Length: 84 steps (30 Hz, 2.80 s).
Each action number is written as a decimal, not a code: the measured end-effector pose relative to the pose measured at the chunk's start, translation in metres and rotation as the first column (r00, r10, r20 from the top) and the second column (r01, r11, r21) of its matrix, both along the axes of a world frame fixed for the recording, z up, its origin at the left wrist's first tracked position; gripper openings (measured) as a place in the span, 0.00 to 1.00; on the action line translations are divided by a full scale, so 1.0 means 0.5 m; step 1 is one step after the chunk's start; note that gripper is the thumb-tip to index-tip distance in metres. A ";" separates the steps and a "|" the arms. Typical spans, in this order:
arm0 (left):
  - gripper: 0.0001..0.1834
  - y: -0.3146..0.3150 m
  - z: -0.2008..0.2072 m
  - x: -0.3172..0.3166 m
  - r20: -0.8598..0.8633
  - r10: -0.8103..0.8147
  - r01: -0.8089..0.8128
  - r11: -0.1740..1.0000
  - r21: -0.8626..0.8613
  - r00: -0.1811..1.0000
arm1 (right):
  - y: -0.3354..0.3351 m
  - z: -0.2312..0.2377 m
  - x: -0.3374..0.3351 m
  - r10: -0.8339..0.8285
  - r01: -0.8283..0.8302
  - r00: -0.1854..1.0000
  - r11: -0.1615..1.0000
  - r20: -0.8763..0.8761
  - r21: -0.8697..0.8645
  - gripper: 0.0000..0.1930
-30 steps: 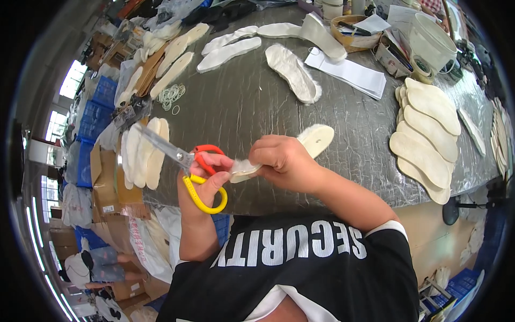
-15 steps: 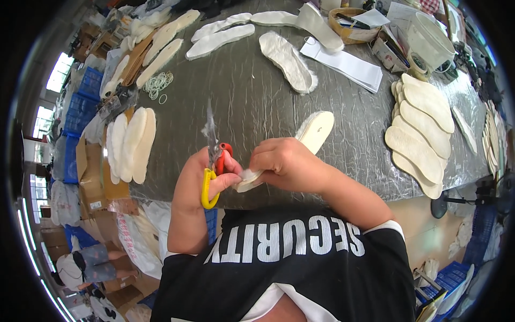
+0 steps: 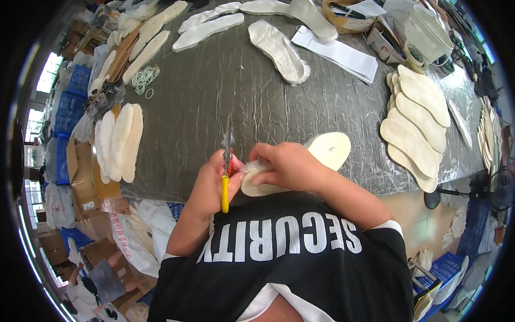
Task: Trim and organize various shoe lining and upper components into a paper envelope for further processing.
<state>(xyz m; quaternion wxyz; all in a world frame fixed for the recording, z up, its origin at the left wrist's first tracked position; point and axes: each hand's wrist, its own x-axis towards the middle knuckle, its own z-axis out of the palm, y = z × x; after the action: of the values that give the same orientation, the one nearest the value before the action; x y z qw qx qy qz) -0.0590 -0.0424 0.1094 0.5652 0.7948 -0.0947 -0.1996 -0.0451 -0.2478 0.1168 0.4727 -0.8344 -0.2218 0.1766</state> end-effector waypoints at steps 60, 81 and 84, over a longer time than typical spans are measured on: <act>0.12 0.123 0.049 0.029 -0.114 -0.687 0.659 0.616 0.431 0.718 | 0.001 -0.032 -0.060 -0.244 0.311 0.929 0.923 -0.277 0.228 0.32; 0.20 0.108 0.058 -0.015 0.178 -0.609 0.354 0.647 0.675 0.773 | -0.011 -0.019 -0.051 -0.153 0.148 0.988 0.943 -0.008 0.299 0.09; 0.18 0.103 0.054 -0.018 0.183 -0.606 0.354 0.653 0.669 0.774 | -0.008 -0.018 -0.049 -0.153 0.134 0.988 0.936 0.032 0.326 0.08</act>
<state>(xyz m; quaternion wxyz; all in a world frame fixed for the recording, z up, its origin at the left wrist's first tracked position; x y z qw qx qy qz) -0.0680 0.0092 0.1364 0.1771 0.8981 -0.3487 -0.2012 -0.0699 -0.2519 0.1077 0.6081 -0.7642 -0.1996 0.0794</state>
